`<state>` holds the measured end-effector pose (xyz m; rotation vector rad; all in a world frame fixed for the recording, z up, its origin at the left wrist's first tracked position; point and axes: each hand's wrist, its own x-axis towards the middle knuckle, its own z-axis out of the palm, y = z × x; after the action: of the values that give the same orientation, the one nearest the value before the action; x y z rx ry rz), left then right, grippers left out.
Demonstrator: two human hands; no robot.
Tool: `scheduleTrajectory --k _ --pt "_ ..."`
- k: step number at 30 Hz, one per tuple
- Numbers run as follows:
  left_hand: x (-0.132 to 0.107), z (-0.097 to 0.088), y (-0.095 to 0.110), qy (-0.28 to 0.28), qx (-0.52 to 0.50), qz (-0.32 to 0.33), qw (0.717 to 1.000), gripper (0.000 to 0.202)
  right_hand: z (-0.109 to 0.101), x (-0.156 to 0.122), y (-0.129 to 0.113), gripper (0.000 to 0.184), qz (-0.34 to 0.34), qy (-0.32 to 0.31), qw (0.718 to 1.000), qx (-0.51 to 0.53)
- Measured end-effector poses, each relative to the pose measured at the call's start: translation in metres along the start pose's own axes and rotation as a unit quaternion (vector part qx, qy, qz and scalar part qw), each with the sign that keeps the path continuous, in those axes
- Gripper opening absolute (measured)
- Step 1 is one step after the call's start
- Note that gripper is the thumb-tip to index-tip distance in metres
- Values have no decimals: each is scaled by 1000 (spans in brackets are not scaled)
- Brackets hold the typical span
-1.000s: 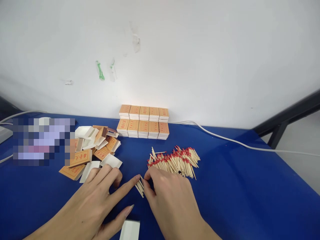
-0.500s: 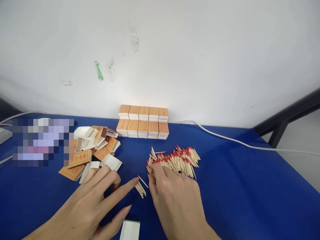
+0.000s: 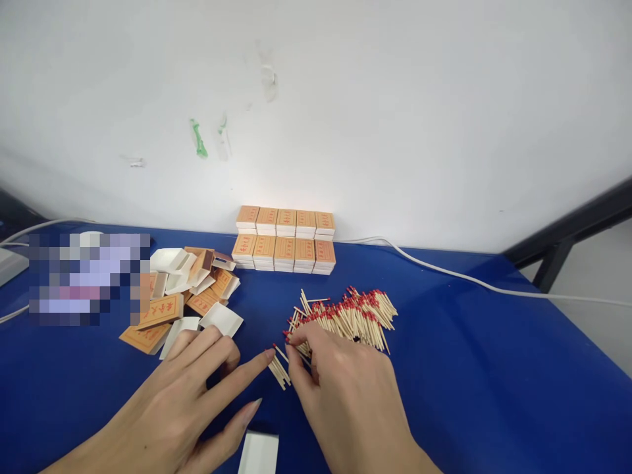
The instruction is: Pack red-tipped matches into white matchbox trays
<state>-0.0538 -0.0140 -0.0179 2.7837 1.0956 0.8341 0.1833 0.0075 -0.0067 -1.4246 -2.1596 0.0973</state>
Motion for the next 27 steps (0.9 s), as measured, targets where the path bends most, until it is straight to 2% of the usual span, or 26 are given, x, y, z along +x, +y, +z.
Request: scheduleTrajectory --k 3,10,21,27 --pt "-1 2 -1 4 -2 -3 1000 36 3 -2 -2 14 29 -52 996 63" --pt "-3 7 -2 10 21 -14 1000 30 9 -3 -6 17 106 -124 975 149" --pt "0 3 -1 19 33 -14 999 27 12 -1 -7 17 134 -99 969 184" --pt "0 0 1 28 -30 7 999 14 4 5 -5 18 123 -81 971 189"
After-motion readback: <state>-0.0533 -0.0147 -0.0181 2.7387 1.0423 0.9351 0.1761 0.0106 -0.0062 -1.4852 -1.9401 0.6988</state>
